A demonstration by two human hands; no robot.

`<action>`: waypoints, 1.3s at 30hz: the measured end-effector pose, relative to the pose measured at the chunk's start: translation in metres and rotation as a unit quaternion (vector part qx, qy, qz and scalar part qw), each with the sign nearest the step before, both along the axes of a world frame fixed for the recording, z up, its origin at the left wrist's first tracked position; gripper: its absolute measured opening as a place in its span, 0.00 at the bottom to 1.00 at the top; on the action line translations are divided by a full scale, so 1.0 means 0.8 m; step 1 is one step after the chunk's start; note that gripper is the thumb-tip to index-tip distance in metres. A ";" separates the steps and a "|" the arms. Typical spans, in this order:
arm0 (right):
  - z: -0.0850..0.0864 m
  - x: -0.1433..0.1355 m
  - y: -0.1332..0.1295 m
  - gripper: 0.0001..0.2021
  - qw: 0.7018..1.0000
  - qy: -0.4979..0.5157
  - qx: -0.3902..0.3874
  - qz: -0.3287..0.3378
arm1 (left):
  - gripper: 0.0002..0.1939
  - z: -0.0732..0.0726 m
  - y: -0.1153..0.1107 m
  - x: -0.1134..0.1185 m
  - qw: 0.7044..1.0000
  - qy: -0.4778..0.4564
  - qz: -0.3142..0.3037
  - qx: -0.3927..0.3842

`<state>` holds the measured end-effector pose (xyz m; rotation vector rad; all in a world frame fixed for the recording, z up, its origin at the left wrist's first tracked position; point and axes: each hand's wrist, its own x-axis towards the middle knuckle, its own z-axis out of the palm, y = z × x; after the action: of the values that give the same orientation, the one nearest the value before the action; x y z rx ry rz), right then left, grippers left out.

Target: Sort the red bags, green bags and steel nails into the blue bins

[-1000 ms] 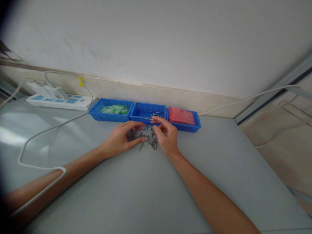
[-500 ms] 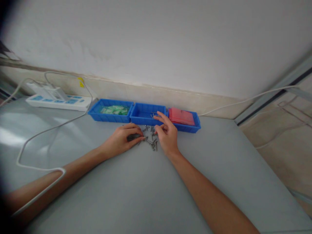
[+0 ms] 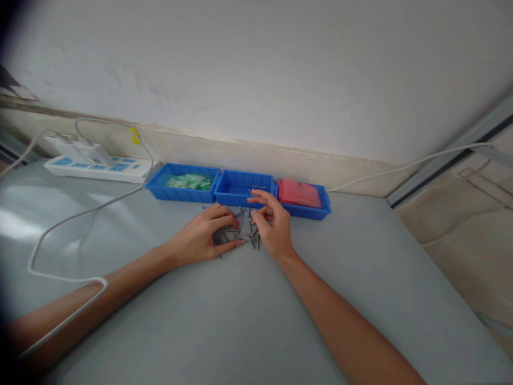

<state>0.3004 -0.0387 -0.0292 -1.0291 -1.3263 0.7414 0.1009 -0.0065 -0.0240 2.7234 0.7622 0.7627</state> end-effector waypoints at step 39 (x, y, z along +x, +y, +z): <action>0.007 0.000 -0.007 0.12 0.994 -0.076 -0.017 0.081 | 0.18 0.010 0.010 0.004 0.907 -0.293 0.090 -0.288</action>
<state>0.3002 -0.0442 -0.0238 -1.0299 -1.5459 0.8232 0.1043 0.0012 -0.0161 1.7817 0.9075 1.1080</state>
